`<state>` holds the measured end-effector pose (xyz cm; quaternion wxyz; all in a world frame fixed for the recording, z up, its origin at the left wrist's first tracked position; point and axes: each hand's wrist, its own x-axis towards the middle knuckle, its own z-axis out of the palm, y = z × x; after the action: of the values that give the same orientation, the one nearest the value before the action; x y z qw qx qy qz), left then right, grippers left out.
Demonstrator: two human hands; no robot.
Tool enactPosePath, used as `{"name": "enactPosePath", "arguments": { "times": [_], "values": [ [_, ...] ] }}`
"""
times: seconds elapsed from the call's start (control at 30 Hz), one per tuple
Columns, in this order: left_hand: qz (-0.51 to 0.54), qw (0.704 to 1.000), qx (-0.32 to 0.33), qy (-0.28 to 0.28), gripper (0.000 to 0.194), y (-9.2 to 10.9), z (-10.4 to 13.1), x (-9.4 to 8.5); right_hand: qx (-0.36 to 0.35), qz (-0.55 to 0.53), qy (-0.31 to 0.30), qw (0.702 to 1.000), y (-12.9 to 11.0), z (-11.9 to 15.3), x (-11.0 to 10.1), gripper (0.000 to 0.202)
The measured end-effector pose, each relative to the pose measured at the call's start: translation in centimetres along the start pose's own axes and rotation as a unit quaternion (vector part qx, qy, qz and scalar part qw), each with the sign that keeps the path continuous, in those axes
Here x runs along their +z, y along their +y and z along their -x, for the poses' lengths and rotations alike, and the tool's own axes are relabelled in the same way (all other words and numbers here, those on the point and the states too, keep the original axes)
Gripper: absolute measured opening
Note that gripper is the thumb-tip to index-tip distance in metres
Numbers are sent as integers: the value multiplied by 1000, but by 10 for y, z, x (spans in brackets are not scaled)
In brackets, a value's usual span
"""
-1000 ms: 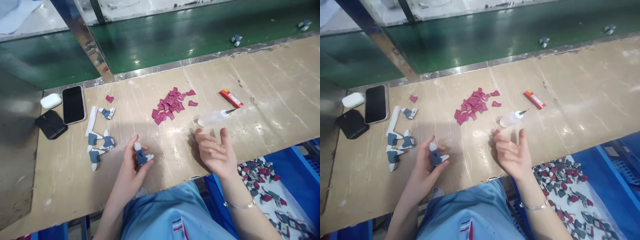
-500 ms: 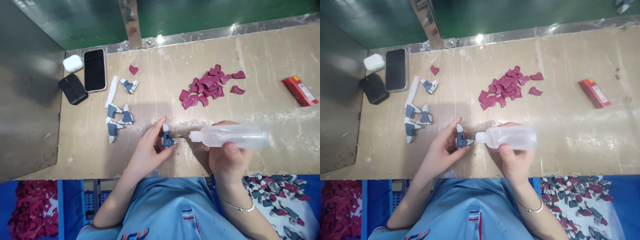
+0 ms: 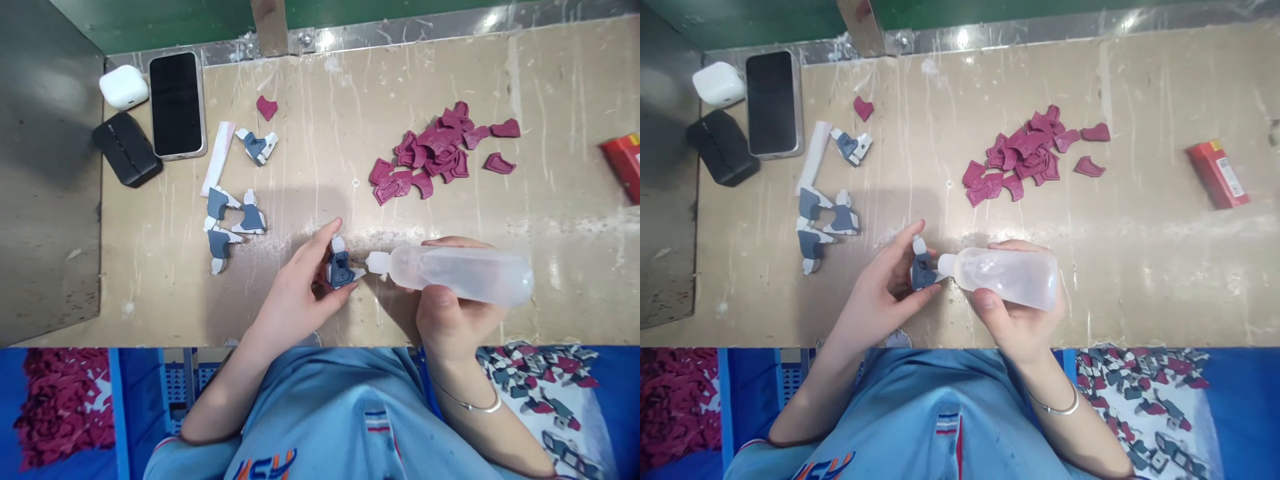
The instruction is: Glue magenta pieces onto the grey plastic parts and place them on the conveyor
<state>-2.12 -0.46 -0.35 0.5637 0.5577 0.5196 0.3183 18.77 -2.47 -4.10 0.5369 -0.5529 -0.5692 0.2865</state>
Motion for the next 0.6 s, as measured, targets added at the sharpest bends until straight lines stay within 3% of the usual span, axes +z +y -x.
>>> {"name": "enactPosePath", "arguments": {
  "times": [0.1,0.27,0.6],
  "values": [
    [-4,1000,-1,-2,75,0,1,0,-7,-19,59,998,-10,-6,5,38],
    [-15,1000,-7,2,76,0,2,0,-78,7,62,995,-17,-13,7,38],
    [-16,1000,-5,2,75,3,1,-1,-91,5,42,995,-21,-11,7,33]
  ]
}}
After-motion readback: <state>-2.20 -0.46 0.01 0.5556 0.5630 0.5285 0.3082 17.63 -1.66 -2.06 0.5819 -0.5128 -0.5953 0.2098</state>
